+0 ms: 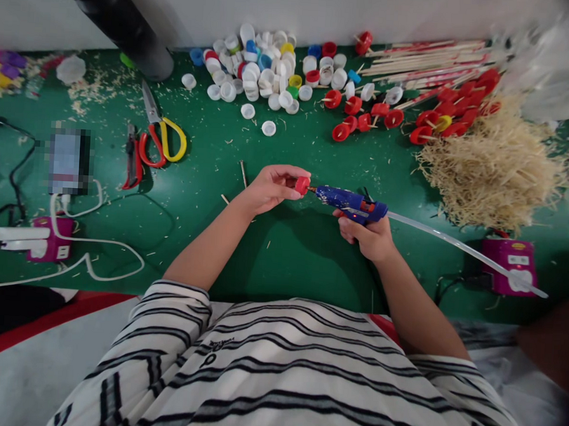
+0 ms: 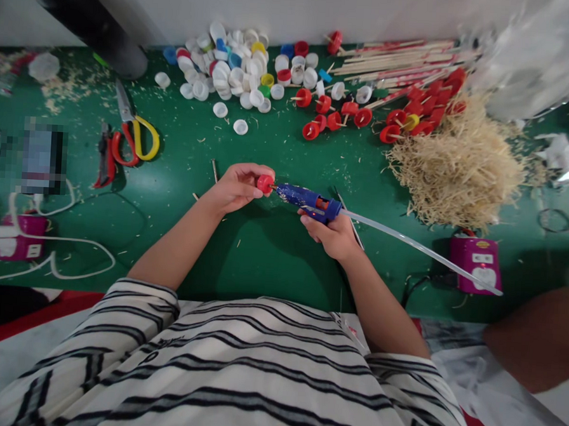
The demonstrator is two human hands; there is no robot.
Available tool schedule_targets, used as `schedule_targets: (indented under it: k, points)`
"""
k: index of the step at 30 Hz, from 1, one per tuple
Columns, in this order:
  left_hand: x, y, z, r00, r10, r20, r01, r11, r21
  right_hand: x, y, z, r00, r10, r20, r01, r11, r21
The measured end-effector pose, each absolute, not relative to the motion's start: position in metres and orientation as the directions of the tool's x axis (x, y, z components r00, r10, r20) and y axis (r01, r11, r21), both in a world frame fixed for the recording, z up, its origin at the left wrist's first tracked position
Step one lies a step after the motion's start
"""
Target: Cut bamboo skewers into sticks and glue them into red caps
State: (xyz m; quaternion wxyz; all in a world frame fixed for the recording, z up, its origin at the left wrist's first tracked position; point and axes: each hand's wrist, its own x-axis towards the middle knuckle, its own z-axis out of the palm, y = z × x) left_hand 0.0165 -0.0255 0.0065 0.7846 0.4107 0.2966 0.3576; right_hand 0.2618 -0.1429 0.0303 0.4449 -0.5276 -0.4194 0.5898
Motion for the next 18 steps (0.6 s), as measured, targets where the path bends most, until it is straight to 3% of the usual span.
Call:
schedule_targets:
  k: [18]
  points:
    - [0.0178,-0.0251,0.0065,0.561,0.813,-0.157,-0.337,0.398,0.853,0.2629,-0.1435,0.0272,-0.066,0.971,-0.228,-0.095,-0.234,-0.968]
